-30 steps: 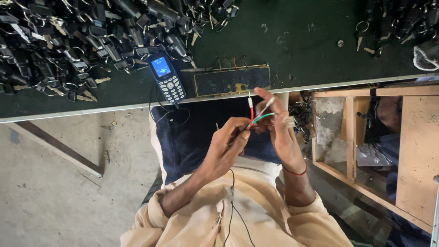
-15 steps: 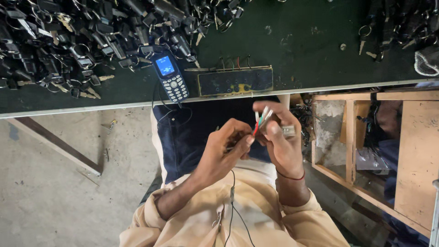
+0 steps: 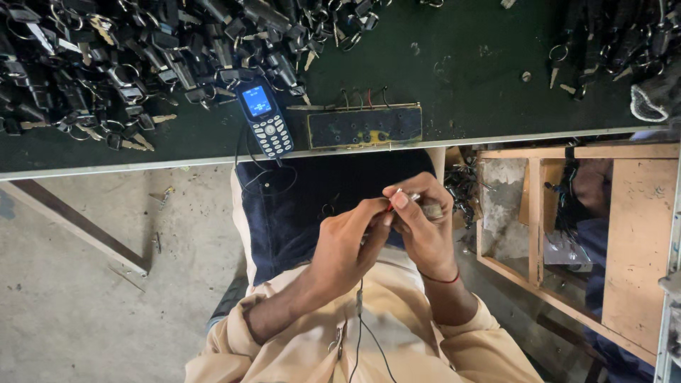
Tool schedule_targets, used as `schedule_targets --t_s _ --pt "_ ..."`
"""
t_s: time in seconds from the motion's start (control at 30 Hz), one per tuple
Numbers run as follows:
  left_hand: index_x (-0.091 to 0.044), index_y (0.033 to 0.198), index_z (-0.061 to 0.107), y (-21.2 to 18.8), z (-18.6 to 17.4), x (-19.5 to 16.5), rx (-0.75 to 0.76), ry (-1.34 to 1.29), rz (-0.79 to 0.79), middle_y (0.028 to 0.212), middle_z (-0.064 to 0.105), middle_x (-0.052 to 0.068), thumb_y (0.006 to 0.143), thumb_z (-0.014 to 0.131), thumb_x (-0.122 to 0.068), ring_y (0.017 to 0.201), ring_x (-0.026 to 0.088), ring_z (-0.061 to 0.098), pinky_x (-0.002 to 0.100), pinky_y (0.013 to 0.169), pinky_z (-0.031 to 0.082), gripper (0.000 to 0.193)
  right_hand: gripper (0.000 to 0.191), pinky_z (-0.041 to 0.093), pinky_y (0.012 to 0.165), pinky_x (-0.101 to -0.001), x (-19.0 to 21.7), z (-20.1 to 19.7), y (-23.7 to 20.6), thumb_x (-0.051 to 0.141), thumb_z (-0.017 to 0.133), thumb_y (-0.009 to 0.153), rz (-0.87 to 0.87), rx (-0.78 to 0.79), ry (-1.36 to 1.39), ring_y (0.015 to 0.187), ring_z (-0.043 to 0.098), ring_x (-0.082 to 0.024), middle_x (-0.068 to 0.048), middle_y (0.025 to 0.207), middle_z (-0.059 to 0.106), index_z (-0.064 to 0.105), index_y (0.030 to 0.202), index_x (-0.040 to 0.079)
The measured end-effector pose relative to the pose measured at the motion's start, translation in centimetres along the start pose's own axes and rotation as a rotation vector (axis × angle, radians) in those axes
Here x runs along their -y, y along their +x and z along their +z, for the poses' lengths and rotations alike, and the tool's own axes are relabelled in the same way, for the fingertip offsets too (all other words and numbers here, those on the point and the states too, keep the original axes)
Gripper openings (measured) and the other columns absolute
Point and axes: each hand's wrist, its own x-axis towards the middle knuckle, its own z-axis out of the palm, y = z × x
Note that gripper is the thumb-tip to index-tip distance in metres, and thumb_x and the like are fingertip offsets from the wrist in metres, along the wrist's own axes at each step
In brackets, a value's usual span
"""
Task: The person picks up DC power adapters from a large pile on the workbench, twists and arranges their exposed wire leads, and connects them to a test board. They use a handheld meter and a mobile phone at the bench while checking each adapter, then place the handled adapter aside and reach for the next one.
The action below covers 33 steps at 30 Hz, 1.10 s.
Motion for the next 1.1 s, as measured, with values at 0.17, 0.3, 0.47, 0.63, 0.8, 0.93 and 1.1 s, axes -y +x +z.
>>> schedule_targets --t_s 0.17,0.3,0.47,0.63,0.8,0.93,1.1 --pt "0.001 0.111 0.059 -0.4 0.4 0.8 -0.028 0.028 0.111 0.085 0.067 0.016 0.102 0.063 0.000 0.073 0.030 0.072 0.036 0.061 0.054 0.010 0.012 0.031 0.052 -0.0186 -1.0 0.6 -0.3 0.014 0.068 0.104 -0.056 -0.045 0.043 0.060 0.042 0.000 0.002 0.079 0.061 0.064 0.099 0.004" --pt "0.000 0.108 0.059 -0.8 1.5 1.7 -0.091 -0.099 0.006 0.080 0.068 0.014 0.104 0.061 0.001 0.071 0.025 0.075 0.031 0.060 0.056 0.005 0.011 0.029 0.049 -0.0184 -1.6 1.5 -0.3 0.013 0.067 0.102 -0.012 -0.071 0.089 0.058 0.041 0.001 0.000 0.083 0.063 0.061 0.097 0.005" --pt "0.000 0.107 0.060 -1.1 1.9 2.5 -0.111 -0.140 -0.100 0.075 0.066 0.013 0.104 0.059 0.001 0.063 0.021 0.072 0.029 0.056 0.054 0.004 0.011 0.032 0.050 -0.0194 -1.3 1.9 -0.6 0.014 0.066 0.104 -0.019 -0.058 -0.042 0.059 0.044 -0.001 0.002 0.078 0.061 0.061 0.099 0.005" --pt "0.000 0.109 0.060 -0.8 1.3 2.8 -0.042 -0.136 -0.083 0.078 0.069 0.013 0.105 0.060 -0.001 0.066 0.017 0.073 0.027 0.056 0.053 0.004 0.009 0.030 0.052 -0.0182 -0.9 1.5 -0.2 0.014 0.064 0.103 0.020 -0.014 0.067 0.060 0.042 0.001 0.004 0.078 0.059 0.061 0.105 0.007" --pt "-0.001 0.109 0.060 -0.7 1.4 2.6 -0.089 -0.141 -0.078 0.080 0.068 0.013 0.106 0.058 -0.001 0.069 0.018 0.074 0.028 0.060 0.056 0.004 0.009 0.029 0.052 -0.0188 -1.4 2.0 -0.1 0.012 0.063 0.107 0.015 -0.054 0.067 0.061 0.041 0.000 0.003 0.080 0.060 0.060 0.103 0.005" --pt "0.000 0.108 0.061 -0.7 1.0 2.6 -0.097 -0.092 -0.138 0.074 0.067 0.014 0.102 0.061 0.000 0.063 0.021 0.074 0.029 0.055 0.053 0.006 0.010 0.034 0.052 -0.0212 -1.1 1.4 -0.2 0.015 0.063 0.107 0.023 0.021 -0.110 0.062 0.046 -0.001 0.001 0.082 0.063 0.059 0.105 0.006" --pt "-0.001 0.104 0.058 -0.2 0.0 2.7 0.066 -0.024 -0.002 0.078 0.063 0.017 0.102 0.063 0.000 0.066 0.031 0.069 0.033 0.056 0.050 0.005 0.010 0.029 0.048 -0.0193 -1.3 0.0 -0.2 0.014 0.064 0.107 0.134 0.066 0.195 0.054 0.042 0.000 0.001 0.076 0.061 0.060 0.104 0.006"
